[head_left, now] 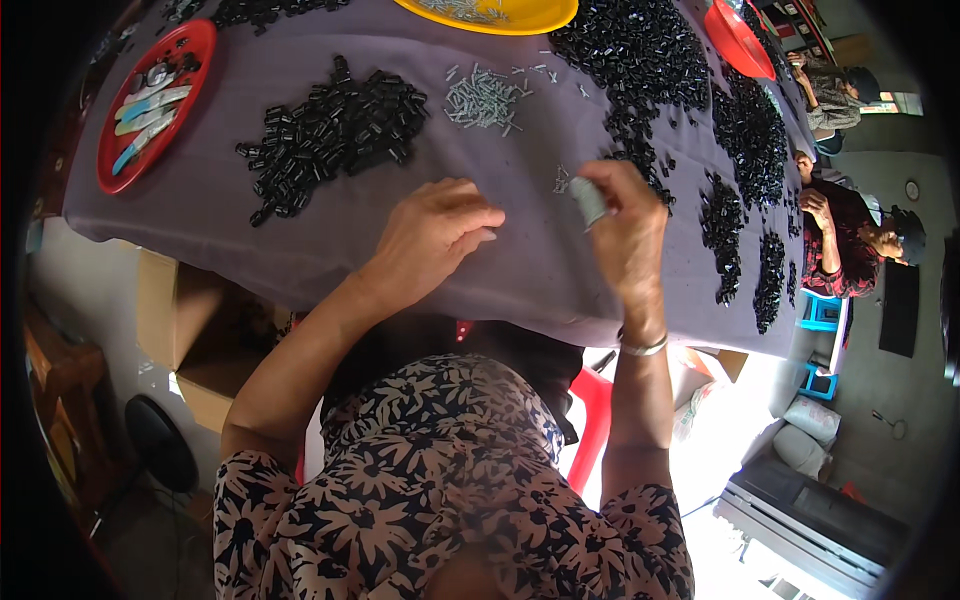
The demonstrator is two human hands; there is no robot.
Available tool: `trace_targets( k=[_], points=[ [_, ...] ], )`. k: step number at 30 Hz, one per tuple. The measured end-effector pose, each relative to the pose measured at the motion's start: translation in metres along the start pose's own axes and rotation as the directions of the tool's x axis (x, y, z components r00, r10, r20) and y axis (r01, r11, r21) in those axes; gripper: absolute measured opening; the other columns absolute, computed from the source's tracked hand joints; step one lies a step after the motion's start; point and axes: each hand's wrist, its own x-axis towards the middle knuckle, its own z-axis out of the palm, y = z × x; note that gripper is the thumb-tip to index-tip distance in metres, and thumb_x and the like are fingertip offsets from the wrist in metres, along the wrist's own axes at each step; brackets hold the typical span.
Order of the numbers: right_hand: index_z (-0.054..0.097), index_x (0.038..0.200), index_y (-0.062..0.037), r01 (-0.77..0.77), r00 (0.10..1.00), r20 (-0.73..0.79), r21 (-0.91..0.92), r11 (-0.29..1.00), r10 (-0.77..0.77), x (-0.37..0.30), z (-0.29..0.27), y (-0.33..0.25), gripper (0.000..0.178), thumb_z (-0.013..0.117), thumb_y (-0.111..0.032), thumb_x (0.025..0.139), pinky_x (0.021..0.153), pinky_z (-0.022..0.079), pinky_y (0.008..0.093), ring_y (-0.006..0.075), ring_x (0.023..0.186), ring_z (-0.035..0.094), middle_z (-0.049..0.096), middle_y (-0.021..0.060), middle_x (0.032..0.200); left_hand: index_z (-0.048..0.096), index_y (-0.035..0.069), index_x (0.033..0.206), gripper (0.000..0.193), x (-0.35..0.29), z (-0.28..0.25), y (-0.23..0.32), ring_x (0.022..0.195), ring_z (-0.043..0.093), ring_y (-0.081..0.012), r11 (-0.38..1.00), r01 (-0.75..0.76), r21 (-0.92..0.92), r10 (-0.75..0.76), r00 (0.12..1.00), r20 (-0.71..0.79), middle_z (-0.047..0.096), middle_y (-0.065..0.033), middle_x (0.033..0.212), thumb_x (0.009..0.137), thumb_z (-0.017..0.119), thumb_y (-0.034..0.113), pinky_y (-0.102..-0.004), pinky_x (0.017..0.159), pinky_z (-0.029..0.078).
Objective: Inserting small metal pins into black plastic components at a workstation.
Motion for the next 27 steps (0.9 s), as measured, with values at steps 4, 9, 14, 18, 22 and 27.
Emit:
trace_targets(
  k=[4,9,14,18,22,27],
  points=[
    [0.067,0.092,-0.0017,0.050,0.990,0.133,-0.029,0.998,-0.046,0.026,-0.010,0.030,0.013,0.069,0.004,0.081,0.060,0.048,0.0276,0.0157,0.065,0.060,0.063,0.0071,0.078,0.064,0.003,0.093,0.020,0.002,0.002,0.001,0.078,0.059,-0.0261,0.998,0.066,0.017,-0.066,0.998,0.020,0.062,-0.0068,0.085,0.075,0.073,0.000,-0.0371,0.072,0.046],
    [0.066,0.089,-0.0005,0.233,0.931,0.313,-0.117,0.966,-0.187,0.038,-0.006,0.034,0.014,0.067,0.003,0.075,0.060,0.048,0.0329,0.0254,0.065,0.061,0.060,0.0108,0.076,0.065,0.004,0.092,0.019,0.001,0.002,-0.001,0.087,0.061,-0.0263,0.997,0.079,0.022,-0.079,0.996,0.029,0.063,-0.0062,0.088,0.074,0.072,0.004,-0.0380,0.075,0.046],
    [0.062,0.081,0.0007,0.301,0.899,0.387,-0.213,0.930,-0.203,0.047,-0.001,0.030,0.012,0.062,0.001,0.069,0.063,0.047,0.0416,0.0355,0.069,0.060,0.060,0.0152,0.076,0.065,0.005,0.091,0.019,-0.001,0.004,-0.004,0.087,0.060,-0.0262,0.999,0.038,0.004,-0.038,0.999,0.010,0.062,-0.0058,0.089,0.074,0.073,0.003,-0.0382,0.076,0.045],
    [0.061,0.081,0.0012,0.341,0.887,0.397,-0.225,0.913,-0.234,0.054,0.002,0.033,0.015,0.059,0.002,0.066,0.064,0.047,0.0426,0.0380,0.070,0.058,0.059,0.0172,0.073,0.065,0.005,0.091,0.019,0.000,0.004,-0.004,0.087,0.061,-0.0260,1.000,0.030,-0.004,-0.030,0.999,0.010,0.062,-0.0057,0.089,0.073,0.073,0.002,-0.0382,0.076,0.046],
    [0.064,0.084,0.0005,0.100,0.906,0.416,-0.032,0.994,-0.078,0.053,0.002,0.052,0.006,0.064,0.000,0.078,0.058,0.047,0.0316,0.0186,0.066,0.061,0.065,0.0070,0.076,0.065,0.005,0.091,0.020,0.000,0.004,-0.004,0.087,0.061,-0.0262,1.000,0.019,-0.013,-0.019,1.000,-0.006,0.062,-0.0061,0.088,0.073,0.073,0.002,-0.0384,0.075,0.046],
    [0.065,0.093,-0.0009,-0.319,0.881,0.444,0.306,0.897,0.162,0.048,-0.002,0.066,0.007,0.066,-0.008,0.091,0.056,0.048,0.0192,0.0027,0.069,0.056,0.067,0.0006,0.085,0.063,0.004,0.091,0.020,0.001,0.005,-0.004,0.085,0.061,-0.0282,0.995,0.051,-0.081,-0.056,0.997,-0.052,0.061,-0.0071,0.087,0.074,0.073,0.002,-0.0388,0.074,0.047]
  ],
)
